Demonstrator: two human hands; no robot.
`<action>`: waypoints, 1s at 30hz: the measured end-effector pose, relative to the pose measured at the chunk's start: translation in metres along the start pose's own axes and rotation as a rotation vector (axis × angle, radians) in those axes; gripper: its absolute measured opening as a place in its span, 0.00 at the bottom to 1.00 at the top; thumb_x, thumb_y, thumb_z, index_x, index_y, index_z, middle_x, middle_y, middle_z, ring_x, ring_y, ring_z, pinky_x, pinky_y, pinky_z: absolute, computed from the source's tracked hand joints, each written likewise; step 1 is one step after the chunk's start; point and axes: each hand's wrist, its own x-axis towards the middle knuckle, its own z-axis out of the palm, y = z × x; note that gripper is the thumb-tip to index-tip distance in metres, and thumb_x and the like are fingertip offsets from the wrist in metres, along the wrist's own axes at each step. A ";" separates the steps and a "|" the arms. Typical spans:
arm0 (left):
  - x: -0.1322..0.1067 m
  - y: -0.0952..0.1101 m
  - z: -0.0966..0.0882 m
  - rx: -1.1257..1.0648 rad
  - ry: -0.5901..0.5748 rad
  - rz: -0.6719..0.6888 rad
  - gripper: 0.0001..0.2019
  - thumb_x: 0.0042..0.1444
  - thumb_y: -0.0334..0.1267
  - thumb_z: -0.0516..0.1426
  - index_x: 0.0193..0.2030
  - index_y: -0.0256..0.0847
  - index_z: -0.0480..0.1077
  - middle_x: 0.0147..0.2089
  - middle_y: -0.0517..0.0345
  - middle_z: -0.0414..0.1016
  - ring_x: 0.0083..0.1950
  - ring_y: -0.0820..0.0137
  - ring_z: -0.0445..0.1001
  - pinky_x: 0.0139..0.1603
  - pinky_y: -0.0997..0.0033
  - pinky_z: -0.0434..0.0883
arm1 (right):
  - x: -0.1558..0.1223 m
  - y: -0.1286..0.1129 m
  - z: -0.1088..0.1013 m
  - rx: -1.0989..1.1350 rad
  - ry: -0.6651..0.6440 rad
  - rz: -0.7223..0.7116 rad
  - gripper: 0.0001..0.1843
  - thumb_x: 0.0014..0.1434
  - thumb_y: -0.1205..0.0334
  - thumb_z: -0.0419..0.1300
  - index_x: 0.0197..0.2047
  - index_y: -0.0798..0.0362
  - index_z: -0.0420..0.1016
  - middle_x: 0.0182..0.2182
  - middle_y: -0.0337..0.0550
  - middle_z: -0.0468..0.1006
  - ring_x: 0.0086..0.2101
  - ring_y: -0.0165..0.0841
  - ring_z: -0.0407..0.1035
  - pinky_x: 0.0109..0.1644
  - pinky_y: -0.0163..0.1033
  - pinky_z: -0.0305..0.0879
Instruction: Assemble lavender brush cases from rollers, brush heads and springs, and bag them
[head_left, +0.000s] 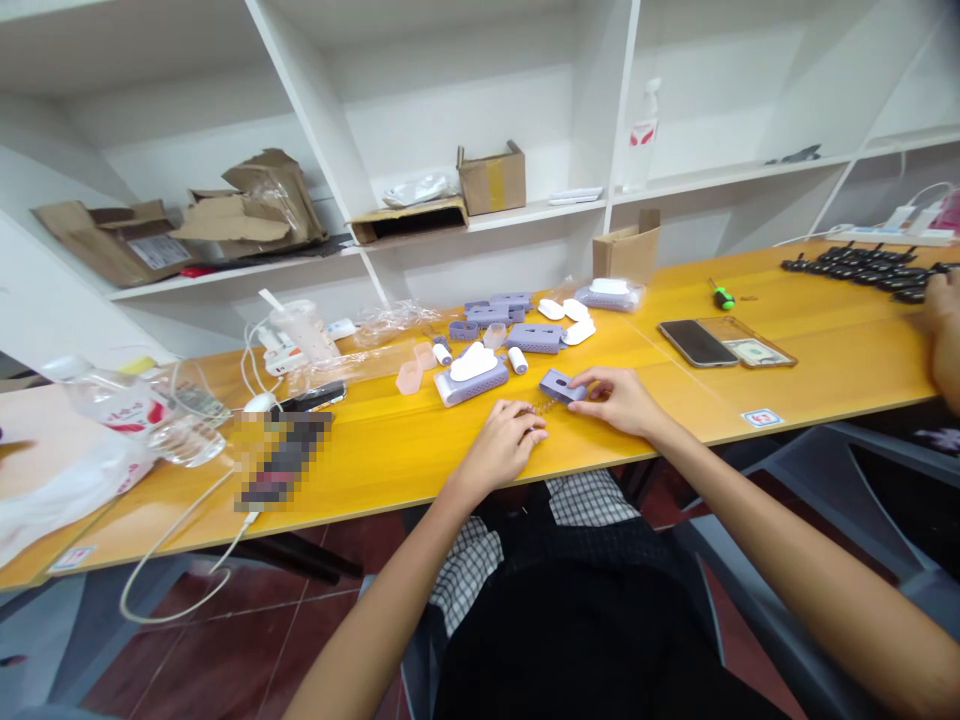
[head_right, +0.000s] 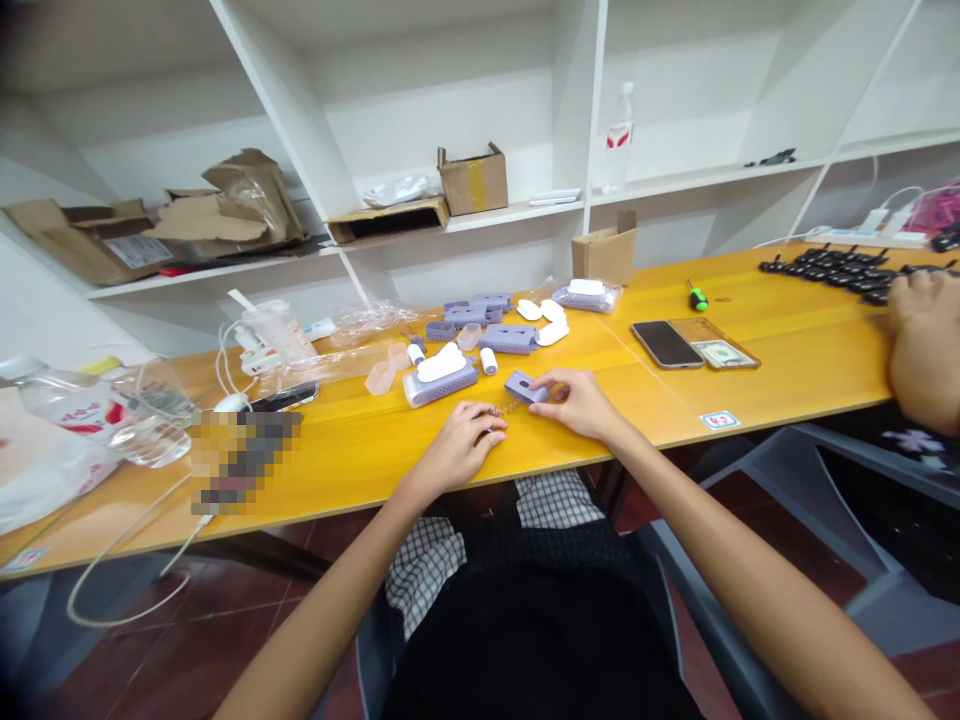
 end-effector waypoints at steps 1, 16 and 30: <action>0.000 0.000 0.001 0.008 0.011 -0.017 0.13 0.71 0.40 0.55 0.51 0.40 0.80 0.57 0.48 0.78 0.61 0.56 0.70 0.66 0.52 0.70 | 0.000 0.000 0.000 0.031 -0.003 0.000 0.19 0.52 0.49 0.75 0.43 0.49 0.85 0.39 0.46 0.86 0.29 0.35 0.73 0.36 0.44 0.74; 0.002 0.002 -0.006 0.068 -0.098 0.054 0.13 0.72 0.38 0.54 0.55 0.41 0.77 0.70 0.46 0.71 0.80 0.55 0.56 0.79 0.39 0.55 | 0.002 -0.001 0.007 -0.051 -0.021 -0.048 0.16 0.55 0.51 0.73 0.43 0.51 0.83 0.34 0.44 0.85 0.32 0.38 0.78 0.42 0.46 0.77; -0.002 0.000 -0.003 -0.087 0.122 -0.081 0.18 0.64 0.35 0.63 0.59 0.45 0.71 0.79 0.46 0.53 0.78 0.52 0.57 0.76 0.43 0.61 | 0.005 0.007 0.004 -0.159 0.105 0.020 0.14 0.56 0.52 0.71 0.42 0.50 0.79 0.35 0.45 0.83 0.31 0.38 0.75 0.38 0.46 0.73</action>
